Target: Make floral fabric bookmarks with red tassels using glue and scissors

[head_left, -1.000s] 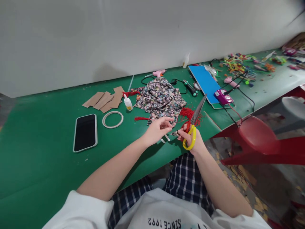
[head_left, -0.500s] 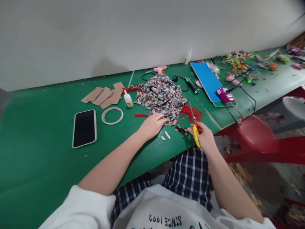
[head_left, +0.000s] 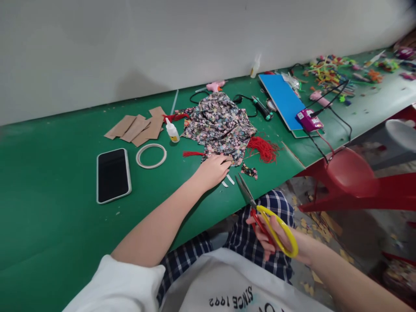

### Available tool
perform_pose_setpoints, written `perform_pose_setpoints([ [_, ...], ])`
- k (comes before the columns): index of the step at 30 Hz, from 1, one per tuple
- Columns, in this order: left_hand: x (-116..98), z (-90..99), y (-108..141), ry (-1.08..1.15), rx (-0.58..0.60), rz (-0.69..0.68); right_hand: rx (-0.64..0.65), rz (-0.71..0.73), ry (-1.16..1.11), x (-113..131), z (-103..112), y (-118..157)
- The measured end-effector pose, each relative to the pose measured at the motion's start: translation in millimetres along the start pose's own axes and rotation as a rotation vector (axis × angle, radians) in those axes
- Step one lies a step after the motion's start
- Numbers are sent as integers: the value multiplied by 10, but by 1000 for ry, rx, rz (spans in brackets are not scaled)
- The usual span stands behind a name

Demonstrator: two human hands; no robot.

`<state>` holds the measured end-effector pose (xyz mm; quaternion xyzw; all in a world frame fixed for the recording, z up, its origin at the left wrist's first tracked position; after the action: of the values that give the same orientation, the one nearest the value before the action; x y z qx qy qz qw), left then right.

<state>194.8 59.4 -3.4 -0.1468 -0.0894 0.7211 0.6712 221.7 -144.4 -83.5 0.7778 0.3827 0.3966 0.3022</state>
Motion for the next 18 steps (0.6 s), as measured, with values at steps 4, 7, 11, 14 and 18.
perform_pose_setpoints([
  [4,-8,-8,-18,-21,13,13,-100,-23,-3,114,17,-24],
  [7,-11,-6,-33,-36,24,17,-195,-36,33,284,-66,-2],
  [11,-5,-5,-45,-53,32,13,-237,-44,60,423,-227,45],
  [14,-8,-11,-45,-44,30,-5,-246,-37,50,444,-287,39],
  [18,-6,-15,-38,-39,26,-7,-273,-21,53,458,-295,-11],
])
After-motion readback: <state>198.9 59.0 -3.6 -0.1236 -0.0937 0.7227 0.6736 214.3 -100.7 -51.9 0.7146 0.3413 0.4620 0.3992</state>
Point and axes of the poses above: each hand's wrist, its own y-axis away from the middle knuckle, its own z-axis out of the back of the hand, x = y × z, the point moved 10 cm from there along -y, towards the middle knuckle, and after that the axes turned 13 degrees about -z, right-handed, at the moved point
